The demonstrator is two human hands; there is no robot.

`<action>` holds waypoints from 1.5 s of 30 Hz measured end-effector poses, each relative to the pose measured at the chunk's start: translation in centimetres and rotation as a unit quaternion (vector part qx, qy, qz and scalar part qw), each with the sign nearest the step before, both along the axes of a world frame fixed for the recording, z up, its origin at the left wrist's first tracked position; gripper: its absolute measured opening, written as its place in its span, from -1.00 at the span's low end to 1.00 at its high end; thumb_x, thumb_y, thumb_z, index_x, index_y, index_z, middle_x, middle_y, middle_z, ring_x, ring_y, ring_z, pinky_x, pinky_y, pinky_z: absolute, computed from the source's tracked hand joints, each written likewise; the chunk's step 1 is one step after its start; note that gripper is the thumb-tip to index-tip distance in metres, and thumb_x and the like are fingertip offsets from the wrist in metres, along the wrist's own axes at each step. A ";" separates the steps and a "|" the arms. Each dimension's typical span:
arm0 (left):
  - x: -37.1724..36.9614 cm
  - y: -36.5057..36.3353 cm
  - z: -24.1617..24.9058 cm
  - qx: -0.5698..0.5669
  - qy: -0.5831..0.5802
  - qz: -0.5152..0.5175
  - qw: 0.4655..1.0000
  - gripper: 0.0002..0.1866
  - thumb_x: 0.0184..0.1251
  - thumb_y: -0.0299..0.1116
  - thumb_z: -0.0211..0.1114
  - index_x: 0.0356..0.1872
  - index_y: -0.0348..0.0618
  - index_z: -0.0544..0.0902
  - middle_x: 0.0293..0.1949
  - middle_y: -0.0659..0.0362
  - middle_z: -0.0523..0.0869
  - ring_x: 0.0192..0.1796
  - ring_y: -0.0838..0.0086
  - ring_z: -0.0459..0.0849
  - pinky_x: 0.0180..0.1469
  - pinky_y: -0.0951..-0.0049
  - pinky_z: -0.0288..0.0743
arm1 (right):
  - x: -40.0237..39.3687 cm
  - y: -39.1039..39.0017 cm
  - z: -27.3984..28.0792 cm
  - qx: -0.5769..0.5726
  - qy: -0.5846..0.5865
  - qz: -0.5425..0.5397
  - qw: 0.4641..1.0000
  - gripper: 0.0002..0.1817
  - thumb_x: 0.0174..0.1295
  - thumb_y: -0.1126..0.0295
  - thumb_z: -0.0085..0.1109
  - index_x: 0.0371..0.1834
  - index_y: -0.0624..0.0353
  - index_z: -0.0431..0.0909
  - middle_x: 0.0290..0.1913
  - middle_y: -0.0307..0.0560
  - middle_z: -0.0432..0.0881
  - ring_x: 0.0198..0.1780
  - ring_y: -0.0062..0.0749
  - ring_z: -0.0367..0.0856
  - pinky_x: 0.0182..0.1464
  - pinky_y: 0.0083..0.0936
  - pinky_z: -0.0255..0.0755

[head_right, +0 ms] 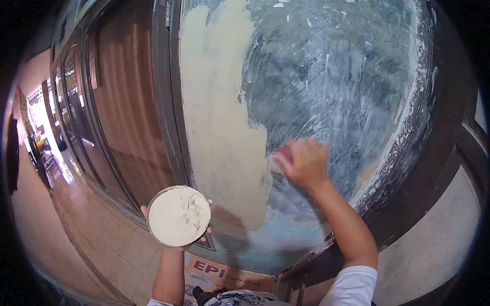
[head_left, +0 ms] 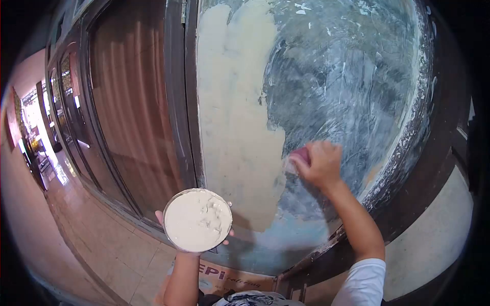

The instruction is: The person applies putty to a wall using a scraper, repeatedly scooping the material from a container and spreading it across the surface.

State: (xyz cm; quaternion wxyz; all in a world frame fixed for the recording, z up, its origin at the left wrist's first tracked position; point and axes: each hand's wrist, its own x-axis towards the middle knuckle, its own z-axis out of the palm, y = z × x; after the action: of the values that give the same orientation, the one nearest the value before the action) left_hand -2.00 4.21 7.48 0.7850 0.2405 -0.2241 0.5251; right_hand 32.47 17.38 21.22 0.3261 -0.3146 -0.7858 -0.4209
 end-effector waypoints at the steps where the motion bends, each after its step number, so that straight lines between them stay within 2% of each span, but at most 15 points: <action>1: 0.2 -0.1 0.2 0.007 -0.005 -0.005 1.000 0.38 -0.05 0.74 0.28 0.70 0.04 0.13 0.62 -0.45 0.02 0.32 -0.86 0.31 0.19 -0.79 0.40 | -0.1 0.3 1.6 0.058 0.117 0.004 0.991 -0.52 0.18 -0.11 0.47 -0.15 0.07 0.67 -0.24 -0.19 0.64 -0.15 -0.19 0.53 -0.08 -0.12 0.20; 4: 0.1 -0.3 -0.2 0.012 -0.003 -0.002 1.000 0.37 -0.04 0.74 0.28 0.70 0.03 0.13 0.63 -0.45 0.00 0.33 -0.85 0.31 0.20 -0.78 0.39 | 0.1 0.3 2.2 0.128 0.251 -0.010 0.960 -0.53 0.14 -0.10 0.50 -0.17 0.05 0.67 -0.29 -0.22 0.62 -0.18 -0.21 0.51 -0.10 -0.14 0.19; 8: -0.3 -0.9 -0.6 -0.007 -0.014 0.005 1.000 0.34 0.00 0.73 0.27 0.69 0.03 0.15 0.61 -0.45 0.04 0.31 -0.84 0.34 0.15 -0.77 0.43 | 0.0 0.2 -2.3 -0.019 0.014 0.033 0.999 -0.55 0.16 -0.13 0.47 -0.22 0.02 0.67 -0.31 -0.22 0.61 -0.19 -0.20 0.51 -0.11 -0.14 0.19; 14: -0.3 -1.5 -0.5 -0.031 0.009 0.055 0.998 0.30 0.06 0.69 0.27 0.68 -0.01 0.15 0.57 -0.50 0.09 0.17 -0.77 0.48 0.01 -0.63 0.61 | 0.8 1.0 1.5 0.138 0.189 0.009 0.972 -0.50 0.16 -0.13 0.49 -0.16 0.05 0.65 -0.25 -0.20 0.62 -0.18 -0.21 0.52 -0.08 -0.15 0.20; 18: -0.5 -1.5 -0.6 -0.027 0.010 0.057 0.998 0.29 0.07 0.68 0.27 0.68 0.01 0.14 0.59 -0.49 0.05 0.18 -0.78 0.47 0.00 -0.62 0.62 | 0.4 -0.5 -4.5 -0.035 -0.047 0.035 0.998 -0.54 0.20 -0.16 0.44 -0.22 0.00 0.67 -0.24 -0.22 0.63 -0.19 -0.22 0.51 -0.06 -0.15 0.19; 20: -0.5 -1.1 -0.9 -0.019 -0.027 0.002 0.999 0.34 -0.01 0.70 0.31 0.69 0.03 0.14 0.60 -0.46 0.02 0.27 -0.82 0.37 0.15 -0.75 0.46 | 0.6 0.5 -5.1 0.007 -0.071 0.034 0.997 -0.56 0.21 -0.17 0.41 -0.24 -0.02 0.67 -0.24 -0.21 0.63 -0.18 -0.21 0.51 -0.03 -0.13 0.18; 23: -0.1 -1.0 -0.2 -0.020 -0.036 -0.010 0.999 0.34 -0.02 0.70 0.32 0.69 0.04 0.14 0.60 -0.46 0.02 0.27 -0.81 0.38 0.14 -0.75 0.47 | 0.1 0.1 0.7 0.059 0.212 -0.016 0.975 -0.58 0.17 -0.10 0.49 -0.24 -0.01 0.64 -0.25 -0.21 0.62 -0.17 -0.17 0.52 0.00 -0.13 0.18; 26: -0.3 -0.9 -0.4 -0.012 -0.024 -0.014 1.000 0.34 -0.02 0.70 0.33 0.69 0.04 0.14 0.61 -0.46 0.00 0.28 -0.81 0.37 0.12 -0.73 0.49 | 1.8 0.2 1.2 0.101 0.217 0.012 0.971 -0.56 0.15 -0.07 0.52 -0.20 0.02 0.63 -0.24 -0.23 0.63 -0.16 -0.16 0.52 0.00 -0.14 0.18; 28: -0.5 -0.6 -0.5 0.011 -0.010 -0.011 1.000 0.33 0.00 0.68 0.33 0.69 0.05 0.14 0.62 -0.46 -0.03 0.28 -0.81 0.38 0.09 -0.71 0.52 | 1.7 -0.2 -2.8 0.033 0.161 0.006 0.986 -0.53 0.15 -0.09 0.52 -0.14 0.03 0.63 -0.23 -0.22 0.62 -0.16 -0.18 0.51 0.00 -0.13 0.18; 29: 0.1 -1.5 0.7 -0.034 0.031 0.068 0.997 0.31 0.06 0.69 0.25 0.67 -0.08 0.16 0.56 -0.52 0.12 0.04 -0.70 0.59 -0.19 -0.43 0.73 | 1.6 -0.1 -5.3 -0.003 0.061 0.024 0.998 -0.52 0.15 -0.09 0.52 -0.12 0.03 0.63 -0.22 -0.23 0.62 -0.16 -0.19 0.50 0.00 -0.14 0.18; 31: 0.5 -1.7 1.0 -0.037 0.011 0.049 0.998 0.32 0.06 0.68 0.28 0.67 -0.09 0.16 0.56 -0.52 0.12 0.08 -0.70 0.57 -0.12 -0.45 0.71 | 1.4 -0.3 -6.3 -0.041 -0.041 0.043 0.997 -0.51 0.14 -0.10 0.52 -0.11 0.03 0.62 -0.21 -0.23 0.62 -0.16 -0.21 0.50 0.00 -0.15 0.18; 38: 0.3 -0.9 0.1 -0.025 -0.016 -0.006 1.000 0.34 0.00 0.72 0.28 0.69 0.05 0.14 0.60 -0.47 0.02 0.27 -0.81 0.39 0.09 -0.72 0.51 | 1.1 0.3 -2.4 0.101 0.229 0.018 0.968 -0.54 0.16 -0.14 0.49 -0.13 -0.06 0.62 -0.20 -0.33 0.63 -0.18 -0.26 0.49 -0.01 -0.15 0.16; 40: 0.2 -0.6 -0.2 -0.010 -0.018 -0.007 1.000 0.35 -0.03 0.73 0.28 0.69 0.04 0.14 0.61 -0.46 0.02 0.27 -0.80 0.39 0.10 -0.73 0.50 | 0.9 -0.6 -5.7 -0.077 0.017 0.015 0.997 -0.57 0.16 -0.12 0.51 -0.18 -0.08 0.63 -0.24 -0.35 0.63 -0.21 -0.28 0.49 -0.02 -0.14 0.15; 41: 0.2 -0.6 -0.2 -0.017 -0.025 -0.010 0.999 0.36 -0.04 0.73 0.29 0.69 0.04 0.14 0.61 -0.45 0.02 0.27 -0.79 0.39 0.10 -0.73 0.49 | 1.3 0.7 -7.5 -0.005 -0.038 0.069 0.997 -0.58 0.17 -0.14 0.49 -0.20 -0.08 0.65 -0.26 -0.34 0.63 -0.23 -0.28 0.49 -0.01 -0.12 0.15; 45: 0.2 -1.0 0.2 -0.026 -0.010 0.013 1.000 0.34 0.00 0.71 0.29 0.68 0.00 0.14 0.59 -0.48 0.05 0.22 -0.78 0.44 0.06 -0.66 0.56 | 1.0 1.3 -3.4 0.033 0.026 0.008 0.999 -0.55 0.16 -0.15 0.49 -0.16 -0.06 0.67 -0.25 -0.34 0.63 -0.21 -0.29 0.48 -0.01 -0.14 0.15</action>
State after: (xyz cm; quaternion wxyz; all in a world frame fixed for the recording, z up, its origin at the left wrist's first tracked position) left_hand -1.76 3.24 7.69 0.7820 0.2176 -0.2150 0.5431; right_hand 33.48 18.69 17.85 0.3601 -0.3080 -0.7655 -0.4353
